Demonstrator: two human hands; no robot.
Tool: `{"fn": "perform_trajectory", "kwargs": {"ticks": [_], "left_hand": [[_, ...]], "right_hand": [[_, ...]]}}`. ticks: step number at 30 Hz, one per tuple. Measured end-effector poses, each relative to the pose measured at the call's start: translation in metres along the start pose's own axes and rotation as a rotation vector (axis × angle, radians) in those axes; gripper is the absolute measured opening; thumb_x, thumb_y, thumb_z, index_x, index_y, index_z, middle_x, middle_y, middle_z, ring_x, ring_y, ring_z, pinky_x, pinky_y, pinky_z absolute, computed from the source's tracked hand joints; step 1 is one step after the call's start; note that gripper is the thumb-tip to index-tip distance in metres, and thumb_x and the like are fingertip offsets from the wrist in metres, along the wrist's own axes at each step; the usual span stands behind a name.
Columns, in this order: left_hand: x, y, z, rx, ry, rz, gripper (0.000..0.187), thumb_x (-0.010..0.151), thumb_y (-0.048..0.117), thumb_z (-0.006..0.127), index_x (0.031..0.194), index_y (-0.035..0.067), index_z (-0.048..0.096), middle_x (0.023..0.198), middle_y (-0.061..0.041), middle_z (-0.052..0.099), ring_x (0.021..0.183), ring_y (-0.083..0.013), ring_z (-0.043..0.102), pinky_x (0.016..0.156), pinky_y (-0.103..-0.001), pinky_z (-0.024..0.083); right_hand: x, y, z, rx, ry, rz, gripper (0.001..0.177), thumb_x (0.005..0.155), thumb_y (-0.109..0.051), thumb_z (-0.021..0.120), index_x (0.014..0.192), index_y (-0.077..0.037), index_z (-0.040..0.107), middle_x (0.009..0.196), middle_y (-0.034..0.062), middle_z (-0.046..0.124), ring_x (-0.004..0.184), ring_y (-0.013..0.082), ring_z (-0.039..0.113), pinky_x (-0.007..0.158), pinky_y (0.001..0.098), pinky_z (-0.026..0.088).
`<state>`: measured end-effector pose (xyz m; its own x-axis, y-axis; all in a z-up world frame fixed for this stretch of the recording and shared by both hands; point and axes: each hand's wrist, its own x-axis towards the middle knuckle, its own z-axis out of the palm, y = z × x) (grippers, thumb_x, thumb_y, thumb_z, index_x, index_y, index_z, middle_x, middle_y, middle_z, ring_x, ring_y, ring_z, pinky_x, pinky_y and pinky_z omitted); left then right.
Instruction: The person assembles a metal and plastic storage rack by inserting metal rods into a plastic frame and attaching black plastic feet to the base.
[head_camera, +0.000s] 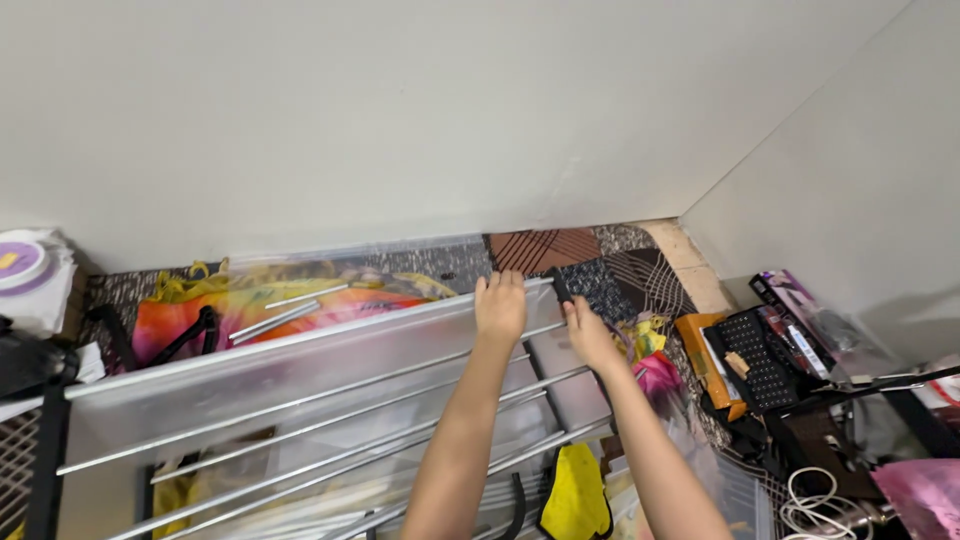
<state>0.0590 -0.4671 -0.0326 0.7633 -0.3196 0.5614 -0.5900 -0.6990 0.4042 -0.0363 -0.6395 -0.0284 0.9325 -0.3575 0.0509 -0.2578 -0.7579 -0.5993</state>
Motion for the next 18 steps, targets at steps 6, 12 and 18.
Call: {"fn": "perform_trajectory", "kwargs": {"ticks": [6, 12, 18], "left_hand": [[-0.014, 0.007, -0.017, -0.091, -0.032, 0.093, 0.011, 0.092, 0.016, 0.063, 0.099, 0.009, 0.068, 0.098, -0.007, 0.069, 0.1, -0.0254, 0.062, 0.091, -0.044, 0.041], [-0.01, 0.011, -0.028, -0.042, -0.012, 0.005, 0.012, 0.095, 0.019, 0.062, 0.101, 0.01, 0.068, 0.099, -0.007, 0.069, 0.1, -0.0262, 0.061, 0.091, -0.042, 0.041], [-0.006, 0.014, -0.022, 0.045, -0.071, -0.096, 0.013, 0.092, 0.018, 0.06, 0.1, 0.012, 0.068, 0.1, -0.004, 0.069, 0.102, -0.0257, 0.061, 0.091, -0.043, 0.041]], "right_hand": [[0.0, 0.006, 0.006, 0.068, 0.047, -0.089, 0.041, 0.106, -0.038, 0.042, 0.121, -0.002, 0.054, 0.09, 0.0261, 0.07, 0.086, 0.0427, 0.07, 0.077, 0.0462, 0.053], [0.0, 0.001, 0.006, 0.051, 0.021, -0.031, 0.041, 0.107, -0.037, 0.04, 0.117, -0.001, 0.055, 0.09, 0.0245, 0.071, 0.085, 0.0424, 0.07, 0.076, 0.0463, 0.053], [0.0, -0.001, 0.005, 0.088, 0.026, -0.071, 0.04, 0.108, -0.037, 0.041, 0.116, 0.0, 0.055, 0.084, 0.0231, 0.068, 0.082, 0.041, 0.069, 0.075, 0.0449, 0.052]]}}
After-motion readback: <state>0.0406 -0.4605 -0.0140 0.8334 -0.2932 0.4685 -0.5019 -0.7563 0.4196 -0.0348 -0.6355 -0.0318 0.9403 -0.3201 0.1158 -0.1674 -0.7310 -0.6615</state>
